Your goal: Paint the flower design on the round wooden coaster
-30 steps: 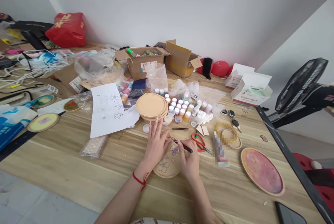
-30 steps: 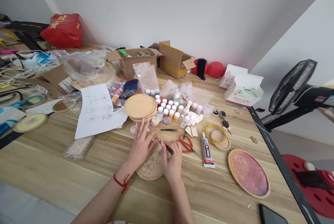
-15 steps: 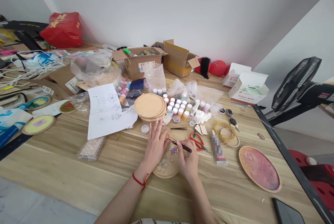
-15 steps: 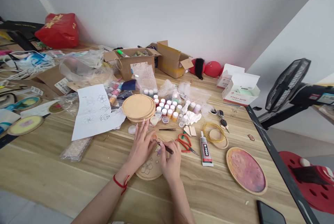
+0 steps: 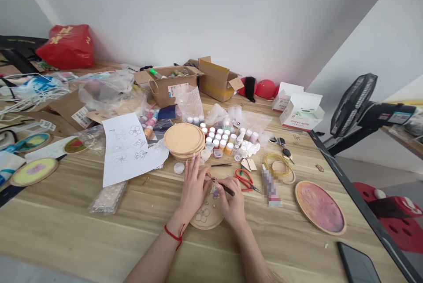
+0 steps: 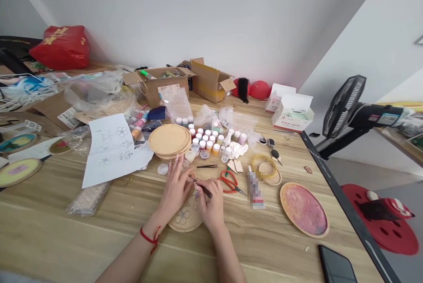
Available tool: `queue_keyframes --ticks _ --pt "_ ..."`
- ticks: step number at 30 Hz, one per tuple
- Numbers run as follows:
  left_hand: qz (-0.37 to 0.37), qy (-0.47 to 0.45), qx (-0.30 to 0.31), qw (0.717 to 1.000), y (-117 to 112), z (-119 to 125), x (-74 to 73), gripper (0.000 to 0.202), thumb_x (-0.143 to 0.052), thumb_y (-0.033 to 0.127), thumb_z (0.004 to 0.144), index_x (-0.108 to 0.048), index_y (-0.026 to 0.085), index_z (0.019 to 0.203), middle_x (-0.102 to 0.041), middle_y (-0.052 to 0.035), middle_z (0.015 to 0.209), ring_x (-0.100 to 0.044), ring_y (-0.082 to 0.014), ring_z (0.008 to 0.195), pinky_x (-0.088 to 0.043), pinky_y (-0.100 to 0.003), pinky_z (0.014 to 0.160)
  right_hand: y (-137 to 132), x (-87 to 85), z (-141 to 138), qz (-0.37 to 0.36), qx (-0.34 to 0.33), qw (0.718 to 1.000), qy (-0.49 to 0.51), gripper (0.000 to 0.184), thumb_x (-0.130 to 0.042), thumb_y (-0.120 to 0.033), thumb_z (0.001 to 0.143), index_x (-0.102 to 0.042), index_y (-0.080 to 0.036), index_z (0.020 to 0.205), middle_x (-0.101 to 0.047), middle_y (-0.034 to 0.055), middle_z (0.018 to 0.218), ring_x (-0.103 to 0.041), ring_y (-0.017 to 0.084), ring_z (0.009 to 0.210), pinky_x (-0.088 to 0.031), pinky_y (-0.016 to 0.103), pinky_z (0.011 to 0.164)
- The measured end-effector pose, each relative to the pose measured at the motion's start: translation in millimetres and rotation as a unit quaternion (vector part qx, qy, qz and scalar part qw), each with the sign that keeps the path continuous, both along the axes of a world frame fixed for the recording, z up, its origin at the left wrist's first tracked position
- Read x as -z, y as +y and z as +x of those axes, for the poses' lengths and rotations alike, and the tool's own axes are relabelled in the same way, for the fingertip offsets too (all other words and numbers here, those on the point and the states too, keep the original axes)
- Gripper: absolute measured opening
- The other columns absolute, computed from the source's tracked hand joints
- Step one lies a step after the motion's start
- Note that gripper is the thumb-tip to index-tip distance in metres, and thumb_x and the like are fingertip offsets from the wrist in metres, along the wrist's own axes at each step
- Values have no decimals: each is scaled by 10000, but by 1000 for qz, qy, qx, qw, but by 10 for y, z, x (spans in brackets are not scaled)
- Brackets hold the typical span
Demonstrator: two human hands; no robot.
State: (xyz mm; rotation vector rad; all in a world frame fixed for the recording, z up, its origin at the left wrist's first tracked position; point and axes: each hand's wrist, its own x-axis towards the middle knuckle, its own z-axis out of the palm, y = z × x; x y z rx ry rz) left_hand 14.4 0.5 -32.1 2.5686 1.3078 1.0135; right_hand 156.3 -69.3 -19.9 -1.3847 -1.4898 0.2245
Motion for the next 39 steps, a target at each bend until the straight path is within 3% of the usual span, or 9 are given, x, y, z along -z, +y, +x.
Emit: queue_keyframes --ticks 3,8,12,17,21,24,29,33,39 --pt "-2 -3 3 1000 7 -2 3 306 -534 195 936 -587 155 1234 -200 -196 1624 -165 -358 1511 -271 -633 1167 -2 6 9 -10 7 1000 13 146 -515 -255 984 -621 -220 892 -661 22 772 -582 209 801 -473 387 806" --pt "-5 -16 4 1000 14 -3 -15 302 -535 210 941 -594 152 1231 -171 -186 1635 -153 -363 1513 -284 -618 1169 -1 14 -2 1 7 1000 3 133 -514 -254 986 -644 -231 996 -710 47 921 -600 224 891 -469 412 865" --pt "-10 -19 4 1000 13 -2 -23 301 -524 193 944 -582 173 1238 -161 -158 1642 -128 -349 1520 -309 -613 1161 0 6 -23 -15 17 1000 20 162 -492 -255 994 -642 -231 936 -689 32 813 -590 218 816 -479 379 779" --pt "1 -17 -1 1000 10 -4 -9 279 -532 214 945 -598 157 1210 -191 -174 1632 -171 -348 1512 -313 -596 1167 -6 -2 -29 -11 15 1000 17 162 -502 -286 993 -654 -233 999 -713 53 928 -592 232 900 -473 403 839" --pt "8 -21 0 1000 9 -5 7 285 -559 219 931 -610 170 1208 -208 -157 1631 -176 -339 1513 -300 -589 1177 -17 5 -28 -26 19 999 19 198 -495 -308 993 -654 -229 904 -688 40 791 -595 232 839 -472 403 813" --pt "7 -20 3 1000 11 -4 22 286 -591 287 926 -627 170 1184 -234 -161 1623 -190 -338 1510 -296 -583 1180 -16 10 -35 -15 59 998 23 196 -496 -306 990 -661 -226 919 -707 52 857 -602 237 879 -464 420 856" --pt "2 -20 -3 1000 15 -14 34 293 -572 238 931 -621 160 1209 -248 -171 1617 -174 -329 1515 -301 -575 1180 -12 0 -59 -34 30 998 35 212 -494 -319 993 -656 -221 899 -689 38 784 -600 223 818 -476 391 804" --pt "-7 -24 -3 1000 13 -20 20 305 -594 324 926 -634 189 1196 -246 -151 1621 -186 -343 1510 -306 -605 1167 -13 18 -51 -13 74 997 20 219 -474 -299 997 -649 -218 892 -695 54 825 -605 237 879 -473 421 850" --pt "-8 -51 -6 999 6 -11 -5 276 -623 252 905 -644 201 1175 -203 -136 1635 -189 -342 1510 -306 -601 1172 -33 24 -63 24 33 998 -40 135 -512 -246 973 -633 -233 913 -688 30 793 -617 213 798 -474 475 920"
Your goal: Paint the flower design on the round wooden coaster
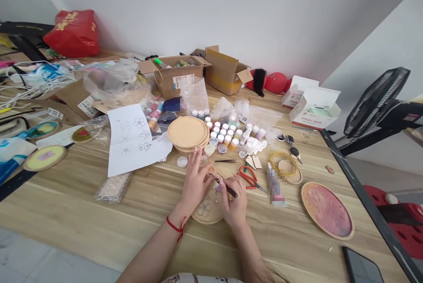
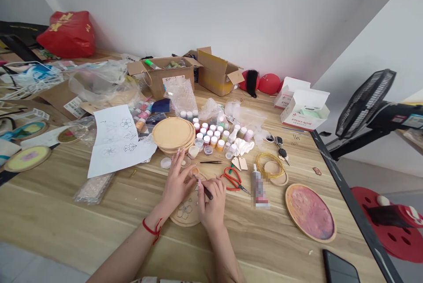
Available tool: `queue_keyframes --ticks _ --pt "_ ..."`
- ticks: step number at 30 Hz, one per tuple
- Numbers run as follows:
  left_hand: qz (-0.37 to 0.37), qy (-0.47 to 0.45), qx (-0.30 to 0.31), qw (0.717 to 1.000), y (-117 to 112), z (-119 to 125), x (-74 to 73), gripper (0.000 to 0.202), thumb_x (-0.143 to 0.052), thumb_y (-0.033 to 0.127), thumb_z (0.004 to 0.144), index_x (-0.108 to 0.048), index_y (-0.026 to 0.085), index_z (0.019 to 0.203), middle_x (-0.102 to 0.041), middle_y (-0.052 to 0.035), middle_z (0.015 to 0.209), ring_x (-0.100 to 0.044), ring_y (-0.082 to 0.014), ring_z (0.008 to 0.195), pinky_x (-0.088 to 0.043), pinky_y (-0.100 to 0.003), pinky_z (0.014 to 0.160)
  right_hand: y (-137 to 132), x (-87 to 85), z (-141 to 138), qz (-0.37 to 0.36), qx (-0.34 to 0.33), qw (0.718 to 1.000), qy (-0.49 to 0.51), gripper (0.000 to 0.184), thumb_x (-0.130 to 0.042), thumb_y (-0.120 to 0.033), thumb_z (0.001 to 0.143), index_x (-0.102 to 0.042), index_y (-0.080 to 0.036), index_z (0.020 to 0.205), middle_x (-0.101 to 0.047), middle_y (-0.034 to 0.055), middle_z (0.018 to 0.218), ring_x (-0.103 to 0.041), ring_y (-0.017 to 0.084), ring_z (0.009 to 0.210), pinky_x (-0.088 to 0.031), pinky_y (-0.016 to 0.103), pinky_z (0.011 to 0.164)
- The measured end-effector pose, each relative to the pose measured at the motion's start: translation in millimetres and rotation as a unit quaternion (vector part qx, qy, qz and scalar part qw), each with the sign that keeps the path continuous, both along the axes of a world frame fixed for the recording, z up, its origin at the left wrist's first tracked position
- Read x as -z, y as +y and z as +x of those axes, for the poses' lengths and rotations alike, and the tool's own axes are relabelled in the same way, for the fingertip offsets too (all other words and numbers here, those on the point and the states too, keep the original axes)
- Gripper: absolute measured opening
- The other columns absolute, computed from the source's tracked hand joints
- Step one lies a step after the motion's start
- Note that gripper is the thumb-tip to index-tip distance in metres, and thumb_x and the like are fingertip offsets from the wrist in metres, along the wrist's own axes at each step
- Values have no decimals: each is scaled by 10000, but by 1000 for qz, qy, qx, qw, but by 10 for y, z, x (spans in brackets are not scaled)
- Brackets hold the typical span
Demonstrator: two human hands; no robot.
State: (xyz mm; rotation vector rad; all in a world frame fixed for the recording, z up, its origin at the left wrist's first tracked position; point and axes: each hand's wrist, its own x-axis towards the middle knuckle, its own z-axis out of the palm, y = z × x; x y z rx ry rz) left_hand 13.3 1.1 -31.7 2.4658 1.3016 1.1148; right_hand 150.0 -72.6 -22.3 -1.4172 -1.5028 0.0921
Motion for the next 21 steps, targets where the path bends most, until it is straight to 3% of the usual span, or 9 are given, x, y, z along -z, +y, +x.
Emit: queue_keyframes --ticks 4,10,17,21 --pt "5 -14 0 1000 -7 15 -17 262 -631 250 899 -651 195 1155 -191 -129 1638 -217 -344 1501 -329 -583 1169 -10 -13 12 16 21 999 -30 116 -525 -192 961 -631 -237 980 -698 40 848 -616 218 841 -479 495 929" --pt "21 -16 -8 1000 -14 24 -29 270 -589 137 894 -660 201 1146 -111 -99 1657 -188 -360 1506 -306 -609 1173 -22 -42 -18 3 -32 997 -63 216 -540 -167 952 -619 -253 1134 -706 65 978 -609 234 948 -484 505 931" --pt "10 -25 5 1000 -61 47 -42 242 -591 143 889 -651 196 1118 -88 -93 1661 -200 -352 1505 -285 -599 1192 -90 -85 -69 13 32 995 -91 159 -557 -131 917 -609 -241 1019 -691 31 847 -620 201 812 -455 511 947" --pt "-7 -26 1 1000 -90 59 -45 263 -551 149 910 -603 177 1166 -104 -128 1657 -208 -348 1503 -299 -591 1190 -99 -70 -92 12 23 997 -67 122 -565 -159 936 -622 -243 1002 -697 25 832 -631 195 792 -472 481 924"
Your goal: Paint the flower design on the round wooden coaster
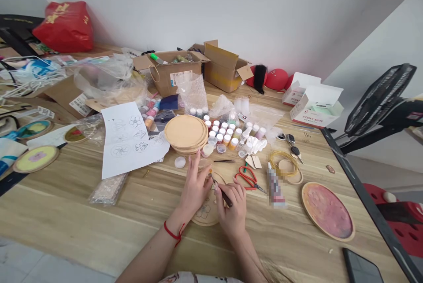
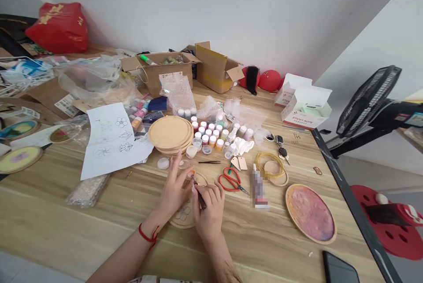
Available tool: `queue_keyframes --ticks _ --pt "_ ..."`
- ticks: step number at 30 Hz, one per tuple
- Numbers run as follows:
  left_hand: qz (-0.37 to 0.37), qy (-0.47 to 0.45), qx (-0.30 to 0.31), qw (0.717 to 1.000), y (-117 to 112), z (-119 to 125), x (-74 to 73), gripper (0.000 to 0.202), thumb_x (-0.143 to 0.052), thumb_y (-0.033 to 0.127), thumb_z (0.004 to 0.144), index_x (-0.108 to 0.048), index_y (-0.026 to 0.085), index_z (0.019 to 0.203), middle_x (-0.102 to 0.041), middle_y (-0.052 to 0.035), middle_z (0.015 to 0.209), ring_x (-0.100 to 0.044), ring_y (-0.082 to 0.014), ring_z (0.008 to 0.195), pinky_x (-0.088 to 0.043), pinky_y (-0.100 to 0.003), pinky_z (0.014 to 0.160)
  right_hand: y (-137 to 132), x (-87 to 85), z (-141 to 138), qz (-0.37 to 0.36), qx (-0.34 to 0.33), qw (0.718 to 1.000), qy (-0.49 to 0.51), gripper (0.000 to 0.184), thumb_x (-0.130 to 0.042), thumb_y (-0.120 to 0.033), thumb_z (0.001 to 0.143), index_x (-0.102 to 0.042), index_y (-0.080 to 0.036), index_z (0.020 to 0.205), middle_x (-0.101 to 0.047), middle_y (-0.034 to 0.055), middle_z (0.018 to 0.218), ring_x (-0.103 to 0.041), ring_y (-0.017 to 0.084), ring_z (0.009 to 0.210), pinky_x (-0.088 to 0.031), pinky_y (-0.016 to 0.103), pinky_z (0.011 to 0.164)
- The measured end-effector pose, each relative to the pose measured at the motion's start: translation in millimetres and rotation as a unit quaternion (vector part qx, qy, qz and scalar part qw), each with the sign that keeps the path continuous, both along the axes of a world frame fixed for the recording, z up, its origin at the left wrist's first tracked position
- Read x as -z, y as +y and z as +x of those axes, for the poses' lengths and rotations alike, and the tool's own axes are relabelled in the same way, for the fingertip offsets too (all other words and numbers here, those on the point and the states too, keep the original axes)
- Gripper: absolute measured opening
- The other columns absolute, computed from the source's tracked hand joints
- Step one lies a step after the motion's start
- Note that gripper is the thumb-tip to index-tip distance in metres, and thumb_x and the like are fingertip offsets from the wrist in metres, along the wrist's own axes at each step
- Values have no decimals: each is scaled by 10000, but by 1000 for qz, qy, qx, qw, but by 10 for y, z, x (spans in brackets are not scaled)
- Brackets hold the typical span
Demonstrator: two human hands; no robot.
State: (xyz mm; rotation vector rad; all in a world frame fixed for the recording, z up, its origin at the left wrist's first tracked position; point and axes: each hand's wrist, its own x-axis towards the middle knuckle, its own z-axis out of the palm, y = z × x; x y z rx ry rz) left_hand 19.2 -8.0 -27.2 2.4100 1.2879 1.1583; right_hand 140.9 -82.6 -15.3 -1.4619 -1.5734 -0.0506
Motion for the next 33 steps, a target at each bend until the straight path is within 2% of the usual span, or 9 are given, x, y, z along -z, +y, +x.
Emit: queue_keyframes --ticks 5,9,15,17,21,27,31,33 --pt "6 -2 -10 1000 -13 -2 -12 338 -490 110 919 -560 189 1241 -116 -136 1654 -200 -338 1505 -283 -599 1194 9 29 -11 -18 -12 1000 10 152 -592 -195 935 -655 -254 1060 -723 38 896 -648 208 837 -467 476 922" --pt "-2 14 -11 1000 -37 -16 7 412 -459 78 913 -514 184 1307 -120 -152 1651 -194 -330 1509 -284 -612 1187 5 39 -30 -28 -24 999 18 113 -579 -194 939 -652 -246 1008 -716 32 858 -652 206 817 -456 487 944" --pt "-10 5 -18 1000 -50 0 10 360 -490 98 911 -552 176 1256 -153 -156 1644 -284 -336 1480 -293 -600 1186 18 53 -15 -14 -27 999 41 140 -573 -195 945 -648 -245 1052 -720 40 886 -652 207 836 -472 485 944" --pt "-34 -12 -17 999 -48 1 0 352 -503 96 898 -578 191 1229 -130 -132 1653 -332 -336 1459 -370 -570 1153 18 46 -12 -18 -26 999 37 142 -578 -197 941 -650 -247 1052 -721 41 892 -648 207 846 -473 485 941" --pt "-105 -52 -14 993 -58 -16 -37 329 -555 99 862 -629 208 1164 -66 -88 1667 -467 -314 1379 -555 -427 995 11 24 -21 -18 -23 998 62 83 -590 -192 928 -651 -240 957 -708 16 815 -645 189 795 -473 470 956" --pt "-130 -62 -2 990 -68 -19 -60 280 -558 133 885 -642 211 1141 -50 -87 1668 -565 -272 1288 -570 -372 960 5 28 -19 -18 -29 999 30 164 -573 -176 939 -632 -240 1078 -717 50 909 -645 212 864 -475 506 953" --pt "-133 -59 -4 989 -64 -23 -30 314 -547 107 878 -639 212 1159 -53 -79 1669 -543 -278 1312 -570 -362 961 -16 -1 -32 -22 -42 999 8 143 -589 -157 916 -647 -245 1013 -695 46 868 -645 217 862 -479 541 964" --pt "-134 -61 5 989 -66 -31 -29 356 -527 80 869 -624 205 1189 -63 -90 1668 -513 -282 1343 -559 -371 983 -20 -26 -37 -31 -50 998 -2 194 -594 -182 917 -663 -255 1083 -697 60 910 -653 232 916 -483 559 983"
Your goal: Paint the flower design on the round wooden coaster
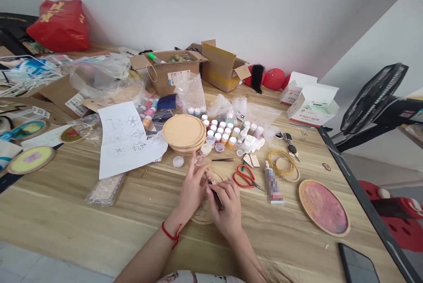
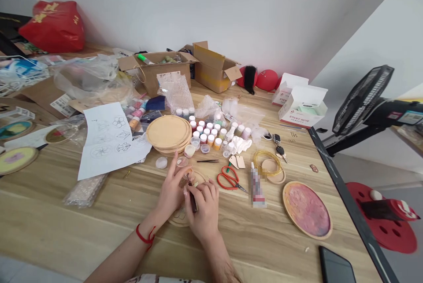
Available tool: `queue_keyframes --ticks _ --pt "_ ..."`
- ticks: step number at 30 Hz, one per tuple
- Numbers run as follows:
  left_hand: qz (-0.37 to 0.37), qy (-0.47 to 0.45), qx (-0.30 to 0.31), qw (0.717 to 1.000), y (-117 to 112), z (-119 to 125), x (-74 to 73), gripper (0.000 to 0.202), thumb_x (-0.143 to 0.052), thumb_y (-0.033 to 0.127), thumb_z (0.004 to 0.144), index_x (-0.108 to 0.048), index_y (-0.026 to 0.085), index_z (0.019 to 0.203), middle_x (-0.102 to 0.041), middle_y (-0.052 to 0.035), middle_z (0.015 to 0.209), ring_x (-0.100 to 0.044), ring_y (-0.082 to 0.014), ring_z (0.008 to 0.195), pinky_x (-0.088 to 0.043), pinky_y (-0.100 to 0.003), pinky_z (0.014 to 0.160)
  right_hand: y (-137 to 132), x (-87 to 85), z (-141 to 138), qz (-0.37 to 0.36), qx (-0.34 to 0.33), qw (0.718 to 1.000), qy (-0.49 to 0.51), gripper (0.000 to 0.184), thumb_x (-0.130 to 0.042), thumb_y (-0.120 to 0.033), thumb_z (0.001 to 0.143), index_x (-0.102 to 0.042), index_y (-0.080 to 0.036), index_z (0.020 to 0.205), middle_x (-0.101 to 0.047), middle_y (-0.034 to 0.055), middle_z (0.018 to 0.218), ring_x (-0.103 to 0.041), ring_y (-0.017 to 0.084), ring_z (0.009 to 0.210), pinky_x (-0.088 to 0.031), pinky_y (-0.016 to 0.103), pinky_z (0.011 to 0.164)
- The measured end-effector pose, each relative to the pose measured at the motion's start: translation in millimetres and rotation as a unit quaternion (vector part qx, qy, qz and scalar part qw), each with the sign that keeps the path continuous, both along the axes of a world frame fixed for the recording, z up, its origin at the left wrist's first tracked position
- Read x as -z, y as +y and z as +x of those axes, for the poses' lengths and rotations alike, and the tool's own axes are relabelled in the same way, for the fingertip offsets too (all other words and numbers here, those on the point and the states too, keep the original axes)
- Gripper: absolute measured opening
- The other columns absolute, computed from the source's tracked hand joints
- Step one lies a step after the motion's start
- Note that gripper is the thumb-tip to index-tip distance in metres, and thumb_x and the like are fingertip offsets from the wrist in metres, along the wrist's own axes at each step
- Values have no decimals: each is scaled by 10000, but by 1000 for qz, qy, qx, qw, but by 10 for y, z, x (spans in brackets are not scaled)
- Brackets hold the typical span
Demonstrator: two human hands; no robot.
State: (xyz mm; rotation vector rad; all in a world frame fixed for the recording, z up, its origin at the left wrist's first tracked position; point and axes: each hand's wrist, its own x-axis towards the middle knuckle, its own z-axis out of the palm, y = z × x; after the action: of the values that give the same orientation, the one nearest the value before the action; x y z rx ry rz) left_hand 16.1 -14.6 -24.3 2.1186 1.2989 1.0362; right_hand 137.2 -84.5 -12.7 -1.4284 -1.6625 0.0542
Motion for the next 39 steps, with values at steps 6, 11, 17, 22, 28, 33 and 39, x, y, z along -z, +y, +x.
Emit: queue_keyframes --ticks 6,11,17,22,28,33,39 --pt "-3 -11 -1 1000 2 -3 -49 289 -527 136 898 -630 197 1161 -130 -101 1657 -529 -274 1330 -539 -373 1021 20 -40 20 -48 -37 998 -35 538 -480 -181 963 -410 -261 1491 -493 114 1491 -365 317 1445 -376 643 1123" --pt "-7 -5 -19 1000 17 -5 -34 281 -562 141 881 -655 198 1140 -108 -96 1662 -529 -305 1327 -524 -413 1042 -5 -31 2 -63 -41 995 -72 630 -428 -147 967 -236 -210 1564 -389 140 1559 -299 321 1476 -257 707 1152" --pt "-9 1 2 1000 13 -32 -13 319 -538 133 891 -635 193 1189 -60 -113 1666 -488 -320 1362 -518 -444 1037 -6 -25 -57 -81 -53 991 -95 627 -424 -175 987 -197 -188 1571 -400 134 1552 -321 279 1471 -259 646 1182" --pt "16 5 5 1000 24 -31 -2 325 -533 125 891 -635 190 1193 -85 -119 1663 -500 -309 1352 -492 -450 1069 27 -8 -66 -76 -38 991 -103 656 -408 -143 985 -138 -190 1581 -373 130 1565 -312 268 1474 -237 643 1190" --pt "21 14 -14 1000 40 -37 40 287 -547 177 911 -653 190 1178 -112 -116 1660 -460 -329 1381 -463 -466 1096 -14 -7 -90 -70 -61 992 -91 701 -390 -75 957 -99 -190 1584 -439 157 1521 -428 251 1415 -263 645 1185" --pt "11 -2 10 1000 30 -77 69 356 -512 139 912 -617 214 1244 -81 -80 1669 -406 -304 1422 -428 -465 1129 -9 9 -139 -65 -90 990 -91 705 -404 -89 968 -77 -184 1585 -463 163 1504 -430 248 1414 -326 618 1169" --pt "7 -6 1 1000 28 -57 35 368 -533 109 880 -636 209 1219 -102 -89 1665 -449 -319 1391 -458 -474 1106 12 76 -122 -65 -75 992 -73 696 -406 -92 979 -86 -207 1586 -488 150 1490 -461 252 1394 -336 625 1163"
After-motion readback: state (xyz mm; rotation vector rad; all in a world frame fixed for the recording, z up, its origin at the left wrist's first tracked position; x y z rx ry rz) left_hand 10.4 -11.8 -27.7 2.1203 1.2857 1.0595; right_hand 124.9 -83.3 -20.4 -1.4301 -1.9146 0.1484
